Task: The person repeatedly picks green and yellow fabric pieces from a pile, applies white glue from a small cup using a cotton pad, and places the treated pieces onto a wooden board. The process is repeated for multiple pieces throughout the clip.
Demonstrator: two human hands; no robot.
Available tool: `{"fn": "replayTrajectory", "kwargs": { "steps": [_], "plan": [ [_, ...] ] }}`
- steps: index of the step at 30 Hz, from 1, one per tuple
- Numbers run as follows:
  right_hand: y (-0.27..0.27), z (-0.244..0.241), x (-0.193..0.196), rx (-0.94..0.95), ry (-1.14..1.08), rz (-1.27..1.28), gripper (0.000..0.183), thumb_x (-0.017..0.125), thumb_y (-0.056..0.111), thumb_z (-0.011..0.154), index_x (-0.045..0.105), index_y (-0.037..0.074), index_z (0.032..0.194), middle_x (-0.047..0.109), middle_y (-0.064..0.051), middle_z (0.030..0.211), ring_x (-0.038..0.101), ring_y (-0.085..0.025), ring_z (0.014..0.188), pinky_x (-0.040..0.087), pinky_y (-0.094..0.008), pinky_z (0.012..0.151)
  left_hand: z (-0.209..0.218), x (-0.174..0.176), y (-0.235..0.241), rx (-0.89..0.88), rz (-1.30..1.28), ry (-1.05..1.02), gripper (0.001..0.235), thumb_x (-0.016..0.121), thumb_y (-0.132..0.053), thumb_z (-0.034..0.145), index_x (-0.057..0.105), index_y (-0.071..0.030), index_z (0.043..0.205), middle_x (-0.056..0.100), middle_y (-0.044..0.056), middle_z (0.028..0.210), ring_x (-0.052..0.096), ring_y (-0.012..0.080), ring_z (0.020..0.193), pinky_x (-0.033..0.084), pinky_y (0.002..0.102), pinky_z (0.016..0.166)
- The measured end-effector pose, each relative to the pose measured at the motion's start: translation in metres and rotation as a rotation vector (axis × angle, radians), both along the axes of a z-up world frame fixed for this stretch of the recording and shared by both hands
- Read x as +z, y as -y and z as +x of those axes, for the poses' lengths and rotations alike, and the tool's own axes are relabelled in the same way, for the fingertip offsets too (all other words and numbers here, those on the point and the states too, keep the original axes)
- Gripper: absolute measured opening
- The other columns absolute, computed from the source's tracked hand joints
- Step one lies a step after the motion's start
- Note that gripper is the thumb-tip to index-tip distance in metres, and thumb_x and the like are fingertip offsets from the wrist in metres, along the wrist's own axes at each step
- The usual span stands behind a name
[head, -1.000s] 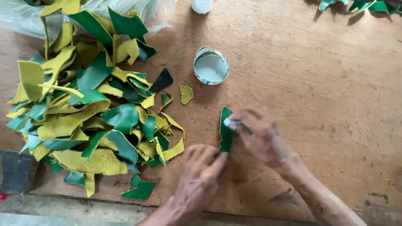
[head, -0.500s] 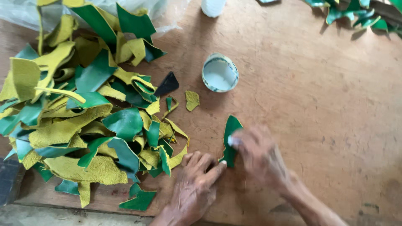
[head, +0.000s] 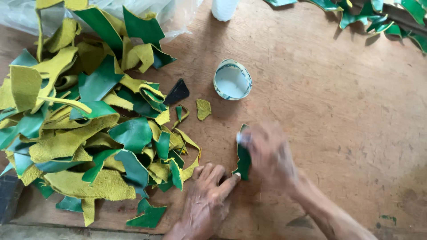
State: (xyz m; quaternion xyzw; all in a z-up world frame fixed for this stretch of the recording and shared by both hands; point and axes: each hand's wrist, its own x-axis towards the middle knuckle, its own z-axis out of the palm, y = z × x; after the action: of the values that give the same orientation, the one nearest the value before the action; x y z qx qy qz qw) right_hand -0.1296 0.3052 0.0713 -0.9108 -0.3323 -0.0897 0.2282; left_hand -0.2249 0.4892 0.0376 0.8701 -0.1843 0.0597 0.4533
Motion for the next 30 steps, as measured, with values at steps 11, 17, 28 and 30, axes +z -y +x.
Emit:
{"fn": "replayTrajectory", "kwargs": {
  "steps": [11,17,28,30],
  "plan": [
    [0.046,0.024,0.002,0.161,-0.265,-0.044,0.019,0.068,-0.003,0.082,0.071,0.007,0.098,0.064,-0.007,0.094,0.059,-0.026,0.091,0.047,-0.04,0.083,0.003,0.001,0.003,0.014,-0.003,-0.014,0.037,0.072,-0.003,0.072,0.074,-0.009,0.108,0.06,0.005,0.091,0.058,0.0246,0.092,0.04,0.04,0.084],
    [0.054,0.032,0.004,0.205,-0.268,-0.017,0.031,0.066,-0.007,0.076,0.071,0.01,0.101,0.064,-0.007,0.095,0.058,-0.027,0.09,0.048,-0.04,0.078,0.004,0.003,0.004,0.004,0.013,-0.006,0.038,0.073,-0.002,0.069,0.075,-0.008,0.106,0.062,0.004,0.09,0.059,0.0242,0.09,0.041,0.039,0.082],
    [0.084,0.023,-0.002,0.18,-0.26,0.022,0.043,0.068,-0.012,0.074,0.072,0.014,0.107,0.065,-0.007,0.102,0.058,-0.027,0.091,0.048,-0.039,0.079,0.008,0.005,0.009,0.042,-0.007,-0.012,0.025,0.079,-0.006,0.076,0.075,-0.008,0.101,0.062,0.002,0.082,0.058,0.0225,0.083,0.041,0.039,0.079],
    [0.095,0.012,0.001,0.177,-0.301,-0.008,0.044,0.066,-0.012,0.068,0.073,0.013,0.103,0.066,-0.006,0.099,0.059,-0.027,0.09,0.048,-0.04,0.078,0.008,0.005,0.009,0.032,0.002,-0.013,0.024,0.079,-0.007,0.077,0.076,-0.009,0.101,0.059,0.003,0.079,0.057,0.0225,0.081,0.041,0.039,0.078]
  ]
}}
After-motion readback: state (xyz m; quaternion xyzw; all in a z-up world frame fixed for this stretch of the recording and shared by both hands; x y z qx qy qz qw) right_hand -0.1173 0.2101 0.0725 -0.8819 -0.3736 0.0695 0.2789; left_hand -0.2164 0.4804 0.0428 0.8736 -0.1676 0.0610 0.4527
